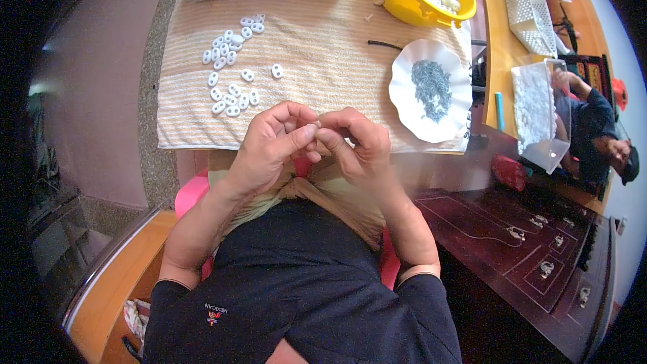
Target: The person is assembling small white plastic components by manually inserting tiny blue beads into them.
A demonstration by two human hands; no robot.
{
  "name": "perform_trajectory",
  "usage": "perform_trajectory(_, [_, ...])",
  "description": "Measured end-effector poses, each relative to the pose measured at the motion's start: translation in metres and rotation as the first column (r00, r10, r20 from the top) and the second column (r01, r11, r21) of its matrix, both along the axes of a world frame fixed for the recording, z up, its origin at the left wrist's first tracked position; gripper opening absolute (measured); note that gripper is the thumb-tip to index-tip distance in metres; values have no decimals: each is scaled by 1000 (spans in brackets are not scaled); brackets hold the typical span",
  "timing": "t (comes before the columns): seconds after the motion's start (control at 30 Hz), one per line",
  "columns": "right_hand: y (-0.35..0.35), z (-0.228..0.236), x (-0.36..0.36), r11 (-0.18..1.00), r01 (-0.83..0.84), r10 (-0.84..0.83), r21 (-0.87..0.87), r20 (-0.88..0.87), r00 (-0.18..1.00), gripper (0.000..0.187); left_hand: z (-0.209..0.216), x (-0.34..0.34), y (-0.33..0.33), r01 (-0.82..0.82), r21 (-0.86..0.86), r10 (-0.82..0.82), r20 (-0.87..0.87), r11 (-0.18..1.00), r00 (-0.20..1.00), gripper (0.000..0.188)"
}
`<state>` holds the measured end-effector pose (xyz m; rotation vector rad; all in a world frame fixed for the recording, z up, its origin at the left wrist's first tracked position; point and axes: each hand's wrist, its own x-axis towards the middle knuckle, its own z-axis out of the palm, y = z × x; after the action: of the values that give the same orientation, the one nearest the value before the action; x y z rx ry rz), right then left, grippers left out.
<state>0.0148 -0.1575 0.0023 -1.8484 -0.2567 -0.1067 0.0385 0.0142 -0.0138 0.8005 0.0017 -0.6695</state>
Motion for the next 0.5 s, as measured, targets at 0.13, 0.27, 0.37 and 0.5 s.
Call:
perform_trajectory(0.13, [1, -3, 1, 1000, -1, 1, -9, 18, 1000, 10, 0, -2, -2, -26, 30, 25, 28, 999, 999, 20])
perform_trajectory(0.27, [1, -4, 1, 1000, -10, 9, 13, 30, 1000, 11, 0, -3, -4, -52, -7, 52, -3, 999, 999, 20])
perform_trajectory(0.37, [2, -5, 3, 999, -39, 38, 27, 53, 998, 13, 2, -2, -2, -76, -6, 75, -46, 997, 996, 18])
perform_trajectory(0.5, [3, -11, 5, 998, -11, 6, 54, 84, 996, 14, 3, 0, 0, -84, -23, 82, -60, 996, 995, 17])
